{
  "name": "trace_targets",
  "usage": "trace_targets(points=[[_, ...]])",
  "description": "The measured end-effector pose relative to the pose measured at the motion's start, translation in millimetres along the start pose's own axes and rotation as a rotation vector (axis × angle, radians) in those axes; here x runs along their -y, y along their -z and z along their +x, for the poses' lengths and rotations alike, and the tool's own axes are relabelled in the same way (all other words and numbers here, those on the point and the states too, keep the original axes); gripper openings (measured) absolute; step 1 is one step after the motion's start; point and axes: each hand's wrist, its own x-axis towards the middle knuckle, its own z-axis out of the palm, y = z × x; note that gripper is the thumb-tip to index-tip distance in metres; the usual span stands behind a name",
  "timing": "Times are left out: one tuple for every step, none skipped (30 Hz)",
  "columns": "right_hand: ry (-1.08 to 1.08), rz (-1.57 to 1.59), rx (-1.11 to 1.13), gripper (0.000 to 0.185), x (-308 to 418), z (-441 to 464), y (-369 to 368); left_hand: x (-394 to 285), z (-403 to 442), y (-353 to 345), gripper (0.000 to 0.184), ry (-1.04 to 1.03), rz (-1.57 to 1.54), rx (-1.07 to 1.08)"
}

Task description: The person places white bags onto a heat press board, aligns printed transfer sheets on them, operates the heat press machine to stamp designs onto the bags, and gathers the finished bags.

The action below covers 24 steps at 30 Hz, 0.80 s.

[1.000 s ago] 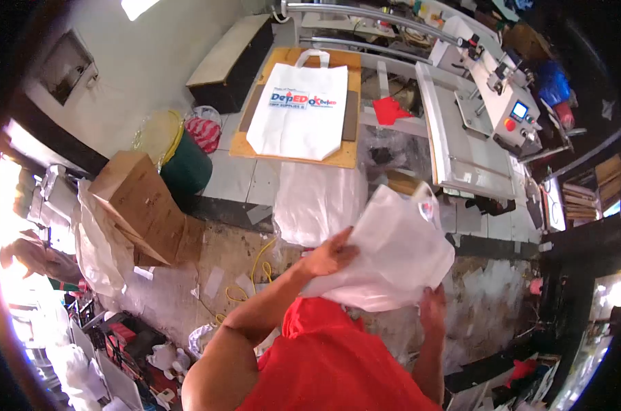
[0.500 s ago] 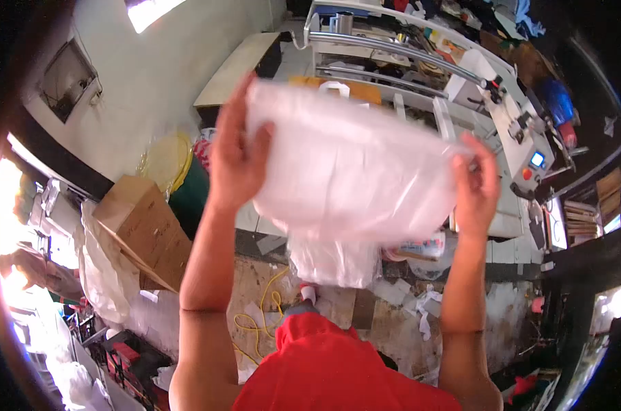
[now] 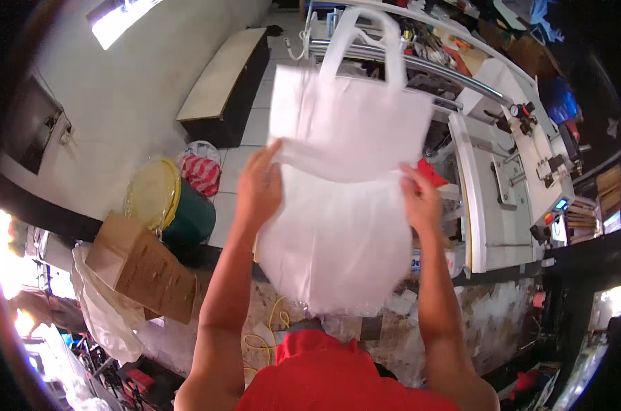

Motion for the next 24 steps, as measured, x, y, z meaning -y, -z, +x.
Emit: trace_targets(points=[[0.030,-0.106,0.039,0.026,-43.8,11.7,-24.5,40.6,-2.1,-33.0,0.042,0.009,0.123,0.068],[0.058,-0.211,0.077,0.029,-82.1,17.7,-44.5,66.5,-5.8,-56.8,0.042,0.126,0.187,0.198],[0.055,-0.212,0.070,0.029,-100.1,18.4,-57.1,91.8,-17.0,-80.0,0.044,0.121,0.483,0.251],[0.020,-0.321,0.125,0.032,-113.7,15.4,-67.4,101.5,-21.5,-89.3,0.044,0.119,0.481,0.256],[-0.018,-0.431,0.185,0.035,-122.6,11.1,-73.7,108.5,-26.4,-96.4,0.044,0.130,0.526,0.255],[-0.024,-0.435,0.189,0.035,-127.2,8.1,-76.8,110.0,-29.0,-100.2,0.044,0.142,0.571,0.253],[0.025,-0.468,0.137,0.036,-131.3,6.2,-79.8,111.8,-30.8,-102.7,0.046,0.128,0.591,0.241],[0.073,-0.499,0.088,0.037,-135.3,4.3,-83.0,114.8,-31.5,-104.3,0.046,0.134,0.591,0.248],[0.069,-0.499,0.097,0.037,-136.2,3.5,-84.3,114.4,-31.6,-102.4,0.046,0.136,0.579,0.258],[0.042,-0.491,0.087,0.036,-136.1,5.8,-84.0,114.4,-28.9,-100.8,0.047,0.134,0.568,0.263],[0.016,-0.483,0.075,0.036,-135.7,7.9,-83.7,115.3,-26.8,-100.1,0.047,0.137,0.569,0.263],[0.015,-0.484,0.076,0.036,-136.6,9.3,-83.3,115.4,-25.8,-100.1,0.046,0.121,0.562,0.262],[-0.012,-0.489,0.094,0.036,-137.1,12.0,-83.1,115.5,-24.2,-100.1,0.046,0.106,0.554,0.260],[-0.041,-0.494,0.111,0.036,-137.7,13.2,-83.2,115.3,-24.2,-99.4,0.046,0.105,0.552,0.261],[-0.046,-0.495,0.110,0.036,-133.1,11.2,-82.7,111.0,-25.0,-95.6,0.045,0.075,0.549,0.229],[0.080,-0.577,-0.028,0.036,-124.1,7.2,-82.5,105.9,-25.9,-91.6,0.044,0.045,0.545,0.197],[0.206,-0.656,-0.167,0.037,-114.9,3.5,-84.5,100.2,-27.2,-88.2,0.044,0.043,0.543,0.202],[0.204,-0.659,-0.168,0.037,-109.0,1.3,-91.2,93.4,-27.1,-85.2,0.046,-0.048,0.494,0.203],[0.273,-0.601,-0.106,0.038,-101.8,-3.1,-100.9,89.3,-28.6,-85.3,0.047,-0.137,0.444,0.206],[0.338,-0.540,-0.041,0.039,-94.7,-10.0,-111.9,86.9,-32.0,-91.6,0.047,-0.134,0.442,0.212],[0.366,-0.517,0.044,0.039,-82.6,-14.7,-124.4,84.5,-36.0,-103.1,0.045,-0.195,0.366,0.307],[0.400,-0.491,0.125,0.040,-73.3,-15.9,-136.3,83.9,-38.4,-115.4,0.044,-0.259,0.291,0.395],[0.369,-0.516,0.163,0.045,-67.1,-15.7,-143.7,82.6,-41.6,-125.2,0.043,-0.234,0.267,0.416],[0.335,-0.539,0.204,0.049,-65.9,-19.1,-148.4,79.8,-46.0,-127.1,0.051,-0.184,0.335,0.459]])
